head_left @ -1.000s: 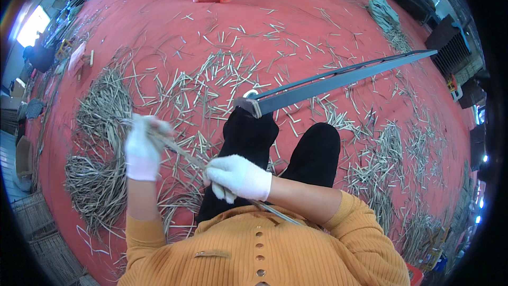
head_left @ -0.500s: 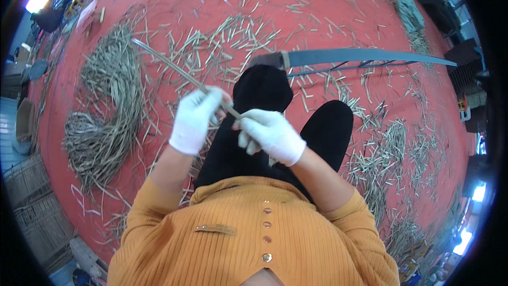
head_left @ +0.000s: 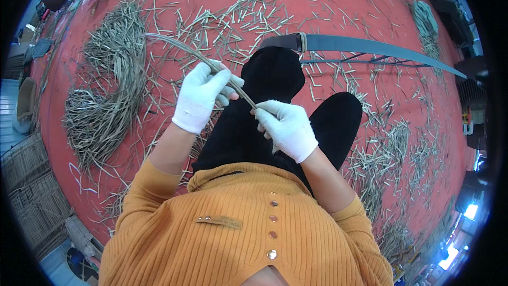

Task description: The person sits on a low stool and weaves dried plant strips around a curved metal frame. They repeatedly pick up strips, wrap them around the frame, and secure them with a staple gun.

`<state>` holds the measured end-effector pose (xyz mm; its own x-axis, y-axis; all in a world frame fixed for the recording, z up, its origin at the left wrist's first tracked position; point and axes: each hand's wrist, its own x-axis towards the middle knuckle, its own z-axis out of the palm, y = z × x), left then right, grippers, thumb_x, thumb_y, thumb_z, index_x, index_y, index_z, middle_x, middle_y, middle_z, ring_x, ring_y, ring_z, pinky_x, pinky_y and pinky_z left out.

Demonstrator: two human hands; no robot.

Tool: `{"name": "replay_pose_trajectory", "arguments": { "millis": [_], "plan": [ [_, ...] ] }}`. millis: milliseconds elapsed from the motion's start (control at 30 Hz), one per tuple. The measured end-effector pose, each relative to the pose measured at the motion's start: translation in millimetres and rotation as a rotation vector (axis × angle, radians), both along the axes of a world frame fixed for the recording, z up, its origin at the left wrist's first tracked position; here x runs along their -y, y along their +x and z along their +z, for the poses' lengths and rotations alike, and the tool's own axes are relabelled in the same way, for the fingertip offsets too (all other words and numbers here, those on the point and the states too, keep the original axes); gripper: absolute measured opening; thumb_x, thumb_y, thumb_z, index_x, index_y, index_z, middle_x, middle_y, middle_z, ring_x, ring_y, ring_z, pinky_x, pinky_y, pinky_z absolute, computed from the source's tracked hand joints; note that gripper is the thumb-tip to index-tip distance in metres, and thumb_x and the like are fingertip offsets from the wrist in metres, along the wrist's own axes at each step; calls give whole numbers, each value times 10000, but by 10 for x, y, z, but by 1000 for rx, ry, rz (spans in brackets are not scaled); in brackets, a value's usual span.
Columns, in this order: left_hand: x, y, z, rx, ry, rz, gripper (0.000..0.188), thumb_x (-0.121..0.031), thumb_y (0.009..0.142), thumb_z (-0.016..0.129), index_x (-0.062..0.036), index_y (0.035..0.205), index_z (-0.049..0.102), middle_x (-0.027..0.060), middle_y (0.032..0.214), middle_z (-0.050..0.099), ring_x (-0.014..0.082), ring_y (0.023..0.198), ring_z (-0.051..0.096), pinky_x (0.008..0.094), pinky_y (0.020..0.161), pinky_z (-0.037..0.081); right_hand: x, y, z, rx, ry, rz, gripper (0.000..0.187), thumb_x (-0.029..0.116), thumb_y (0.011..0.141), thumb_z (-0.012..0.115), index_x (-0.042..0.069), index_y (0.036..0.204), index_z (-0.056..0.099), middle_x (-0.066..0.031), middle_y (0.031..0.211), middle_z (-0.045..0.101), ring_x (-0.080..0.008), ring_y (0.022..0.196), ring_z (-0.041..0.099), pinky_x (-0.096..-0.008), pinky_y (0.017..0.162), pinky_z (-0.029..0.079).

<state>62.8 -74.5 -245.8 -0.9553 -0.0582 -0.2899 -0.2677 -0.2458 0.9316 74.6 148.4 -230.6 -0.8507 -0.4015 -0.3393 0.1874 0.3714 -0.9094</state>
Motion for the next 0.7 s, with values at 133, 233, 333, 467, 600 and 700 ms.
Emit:
{"name": "replay_pose_trajectory", "arguments": {
  "millis": [133,233,333,467,600,700],
  "plan": [
    [-53,47,31,-9,-79,-57,196,-136,1029,616,22,1128,676,124,950,757,110,727,705,213,576,522,4,10,-12,191,-261,-164,261,177,1056,568,-18,1171,697,-9,747,641,-55,590,563,-199,578,477],
    [-131,90,16,-2,-84,-61,228,-132,1027,624,31,1167,700,108,953,758,113,760,709,219,621,537,16,27,-20,97,-361,-206,253,112,1049,556,-29,1231,661,-15,793,637,-59,677,580,-213,632,488],
    [-180,104,-1,37,-57,-76,231,-158,1011,666,18,1146,731,83,953,760,103,771,701,214,634,522,49,48,-13,-15,-302,-160,284,72,1028,555,-40,1286,596,-30,810,631,-72,693,584,-225,634,494],
    [-200,121,11,83,121,-65,224,-173,996,696,5,1124,737,66,928,756,99,767,699,211,633,530,73,46,7,33,-312,-167,286,60,1010,568,-48,1272,537,-46,813,626,-89,681,588,-233,633,495],
    [-230,146,28,72,221,-46,216,-159,997,692,12,1122,733,65,923,749,101,766,699,208,639,549,13,4,-22,217,-414,-123,175,90,1018,590,-48,1127,590,-73,821,673,-104,670,628,-234,635,514],
    [-272,146,-6,93,253,-61,209,-145,992,696,19,1116,731,60,914,744,100,757,692,207,655,551,-32,-4,-105,221,-411,-135,150,100,1017,612,-37,1077,601,-75,816,683,-108,668,639,-235,628,520]
  ]
}}
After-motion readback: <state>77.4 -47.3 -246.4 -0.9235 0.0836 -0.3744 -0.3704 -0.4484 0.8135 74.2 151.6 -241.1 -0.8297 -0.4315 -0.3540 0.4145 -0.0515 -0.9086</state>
